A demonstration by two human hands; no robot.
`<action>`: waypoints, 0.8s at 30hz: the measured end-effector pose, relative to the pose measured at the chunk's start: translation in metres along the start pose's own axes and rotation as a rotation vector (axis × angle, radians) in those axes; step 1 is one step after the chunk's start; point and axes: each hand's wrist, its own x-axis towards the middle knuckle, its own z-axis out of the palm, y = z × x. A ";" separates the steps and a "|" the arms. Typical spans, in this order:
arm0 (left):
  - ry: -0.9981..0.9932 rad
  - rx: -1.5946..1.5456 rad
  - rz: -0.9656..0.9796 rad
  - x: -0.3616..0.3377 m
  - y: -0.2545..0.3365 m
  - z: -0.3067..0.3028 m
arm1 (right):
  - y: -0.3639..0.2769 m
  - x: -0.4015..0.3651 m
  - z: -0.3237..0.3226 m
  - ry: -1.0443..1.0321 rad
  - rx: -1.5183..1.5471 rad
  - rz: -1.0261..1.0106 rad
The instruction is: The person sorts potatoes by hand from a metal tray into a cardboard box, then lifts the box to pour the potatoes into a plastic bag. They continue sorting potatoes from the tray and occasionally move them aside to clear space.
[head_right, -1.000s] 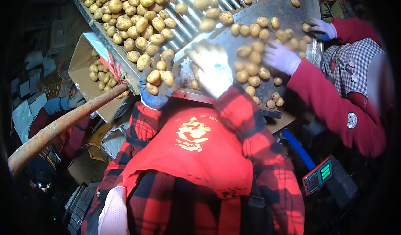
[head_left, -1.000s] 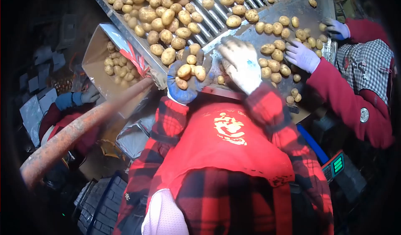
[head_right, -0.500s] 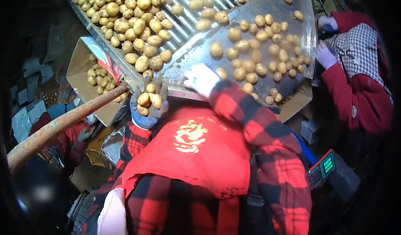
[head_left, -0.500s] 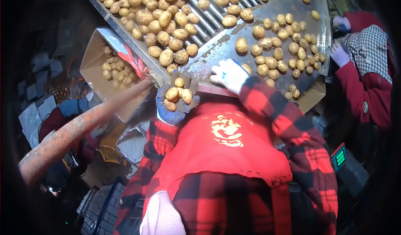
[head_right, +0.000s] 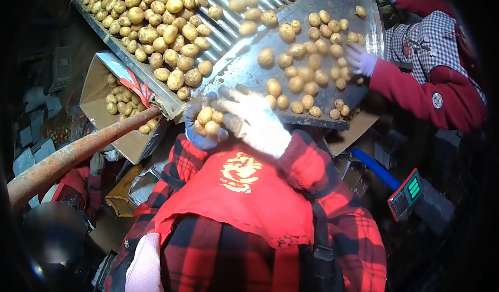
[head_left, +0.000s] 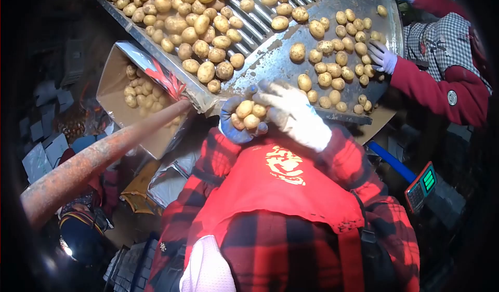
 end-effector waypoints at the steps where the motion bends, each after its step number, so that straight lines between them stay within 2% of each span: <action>1: -0.064 -0.010 -0.033 0.008 0.001 -0.001 | 0.003 0.001 -0.004 -0.011 0.191 0.036; 2: -0.128 -0.017 -0.066 0.016 0.002 -0.002 | 0.022 0.010 -0.006 0.064 0.034 0.100; 4: -0.094 0.004 -0.064 0.021 0.005 0.004 | 0.062 0.028 -0.010 0.184 -0.268 0.262; 5: -0.102 0.008 -0.070 0.024 0.006 0.009 | 0.093 0.032 -0.005 0.157 -0.509 0.254; 6: -0.111 0.012 -0.077 0.026 0.007 0.014 | 0.132 0.040 0.010 0.067 -0.596 0.277; 7: -0.112 0.003 -0.074 0.024 0.005 0.019 | 0.141 0.051 0.013 -0.046 -0.725 0.263; 9: -0.153 -0.036 -0.069 0.013 0.001 0.022 | 0.140 0.056 0.014 -0.020 -0.525 0.195; 11: -0.159 0.015 -0.062 -0.012 0.000 0.035 | 0.109 0.050 0.027 0.110 -0.259 0.234; 12: -0.167 0.000 -0.056 -0.031 0.002 0.028 | 0.131 0.039 0.040 0.044 0.193 0.472; 14: -0.198 -0.063 -0.021 -0.070 0.002 0.025 | 0.102 0.024 0.050 -0.085 0.536 0.602; 15: -0.225 -0.109 0.009 -0.087 -0.003 0.028 | 0.037 0.027 0.037 -0.118 0.429 0.491; 17: -0.265 -0.082 0.113 -0.126 -0.008 0.026 | -0.029 0.039 0.040 -0.129 0.144 -0.121; 19: -0.275 0.020 0.262 -0.165 -0.009 0.012 | -0.096 0.070 0.045 -0.201 0.135 -0.439; 20: -0.229 0.106 0.354 -0.185 -0.009 0.008 | -0.108 0.078 0.068 -0.184 0.067 -0.555; 21: -0.358 0.273 0.445 -0.197 -0.003 -0.020 | -0.120 0.091 0.093 -0.201 0.051 -0.671; 22: -0.479 0.421 0.554 -0.210 0.004 -0.050 | -0.142 0.108 0.113 -0.112 -0.081 -0.761; 23: -0.449 0.323 0.541 -0.219 -0.004 -0.038 | -0.163 0.121 0.130 -0.013 -0.209 -0.843; 24: -0.419 0.223 0.532 -0.229 -0.012 -0.027 | -0.159 0.124 0.154 -0.020 -0.241 -0.844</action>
